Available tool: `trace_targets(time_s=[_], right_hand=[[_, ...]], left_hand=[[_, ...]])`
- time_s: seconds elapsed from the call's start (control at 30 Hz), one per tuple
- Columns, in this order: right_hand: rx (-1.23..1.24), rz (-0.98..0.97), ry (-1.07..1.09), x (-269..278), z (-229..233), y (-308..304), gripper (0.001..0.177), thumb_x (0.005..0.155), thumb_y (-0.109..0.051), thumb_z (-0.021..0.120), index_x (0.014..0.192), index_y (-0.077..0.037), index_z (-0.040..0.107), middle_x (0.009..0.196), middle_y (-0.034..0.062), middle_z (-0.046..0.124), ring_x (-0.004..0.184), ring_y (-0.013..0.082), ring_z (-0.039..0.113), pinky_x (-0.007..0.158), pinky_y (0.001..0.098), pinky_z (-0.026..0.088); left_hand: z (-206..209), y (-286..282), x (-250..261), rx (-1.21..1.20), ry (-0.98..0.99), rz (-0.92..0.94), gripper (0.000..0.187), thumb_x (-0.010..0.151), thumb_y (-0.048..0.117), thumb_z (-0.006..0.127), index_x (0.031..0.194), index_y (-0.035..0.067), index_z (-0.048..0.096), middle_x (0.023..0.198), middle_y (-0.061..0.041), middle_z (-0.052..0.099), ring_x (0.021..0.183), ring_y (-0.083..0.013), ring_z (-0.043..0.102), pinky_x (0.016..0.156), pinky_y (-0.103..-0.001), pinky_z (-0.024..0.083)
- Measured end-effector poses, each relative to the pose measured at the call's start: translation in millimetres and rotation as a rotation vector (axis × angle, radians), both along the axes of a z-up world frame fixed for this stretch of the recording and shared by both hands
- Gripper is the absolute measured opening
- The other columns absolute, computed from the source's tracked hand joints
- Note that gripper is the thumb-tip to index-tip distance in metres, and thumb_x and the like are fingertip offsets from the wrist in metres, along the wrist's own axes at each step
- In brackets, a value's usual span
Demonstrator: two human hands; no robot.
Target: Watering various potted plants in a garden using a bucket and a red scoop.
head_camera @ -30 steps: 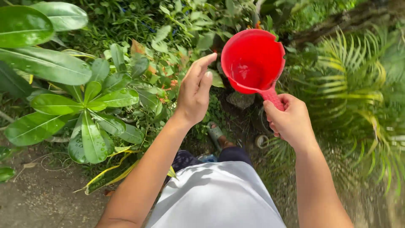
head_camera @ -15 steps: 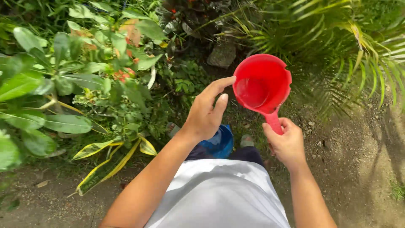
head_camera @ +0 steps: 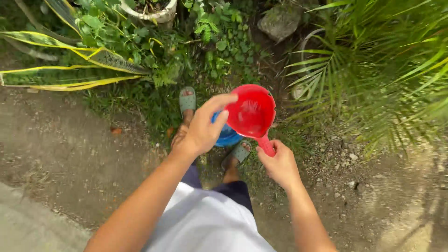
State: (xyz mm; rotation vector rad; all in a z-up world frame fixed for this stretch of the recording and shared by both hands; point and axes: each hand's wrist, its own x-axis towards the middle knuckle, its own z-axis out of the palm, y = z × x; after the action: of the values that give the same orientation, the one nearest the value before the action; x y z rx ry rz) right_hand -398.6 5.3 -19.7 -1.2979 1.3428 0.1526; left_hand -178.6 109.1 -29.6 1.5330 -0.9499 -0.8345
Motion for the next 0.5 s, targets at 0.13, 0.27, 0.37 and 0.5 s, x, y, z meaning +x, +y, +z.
trace_targets(time_s=[0.13,0.27,0.37,0.5], right_hand=[[0.055,0.081,0.068,-33.3,-62.9,25.8,0.029,0.086,-0.028,0.074,0.096,-0.002,0.066,0.06,0.0039,0.059,0.043,0.0137,0.051,0.041,0.0327,0.039],[-0.088,0.218,0.165,-45.4,-146.8,59.3,0.034,0.084,-0.034,0.072,0.095,-0.001,0.067,0.069,0.0122,0.069,0.055,0.0221,0.065,0.055,0.0391,0.05],[-0.113,0.242,0.161,-55.0,-237.7,76.7,0.038,0.079,-0.036,0.072,0.1,-0.005,0.069,0.084,0.0167,0.074,0.077,0.0313,0.073,0.071,0.0438,0.056],[-0.101,0.311,0.207,-25.4,-323.6,90.6,0.04,0.081,-0.036,0.07,0.106,-0.006,0.067,0.095,0.0204,0.074,0.091,0.0381,0.072,0.08,0.0481,0.056]], left_hand=[[-48.5,45.4,-20.5,0.225,0.016,-0.007,0.037,0.099,0.012,0.058,0.136,0.006,0.063,0.139,-0.013,0.067,0.132,-0.0241,0.062,0.113,-0.039,0.047],[-109.1,75.5,-26.8,0.414,0.083,0.029,0.039,0.095,0.012,0.064,0.134,0.006,0.062,0.134,-0.012,0.067,0.124,-0.0232,0.065,0.104,-0.038,0.052],[-182.0,79.9,-33.6,0.458,0.109,0.065,0.042,0.093,0.012,0.065,0.134,0.006,0.06,0.133,-0.012,0.067,0.123,-0.0229,0.065,0.102,-0.038,0.052],[-271.3,87.7,-30.3,0.533,0.204,0.12,0.044,0.092,0.012,0.065,0.135,0.005,0.06,0.133,-0.013,0.068,0.123,-0.025,0.065,0.106,-0.038,0.049]])
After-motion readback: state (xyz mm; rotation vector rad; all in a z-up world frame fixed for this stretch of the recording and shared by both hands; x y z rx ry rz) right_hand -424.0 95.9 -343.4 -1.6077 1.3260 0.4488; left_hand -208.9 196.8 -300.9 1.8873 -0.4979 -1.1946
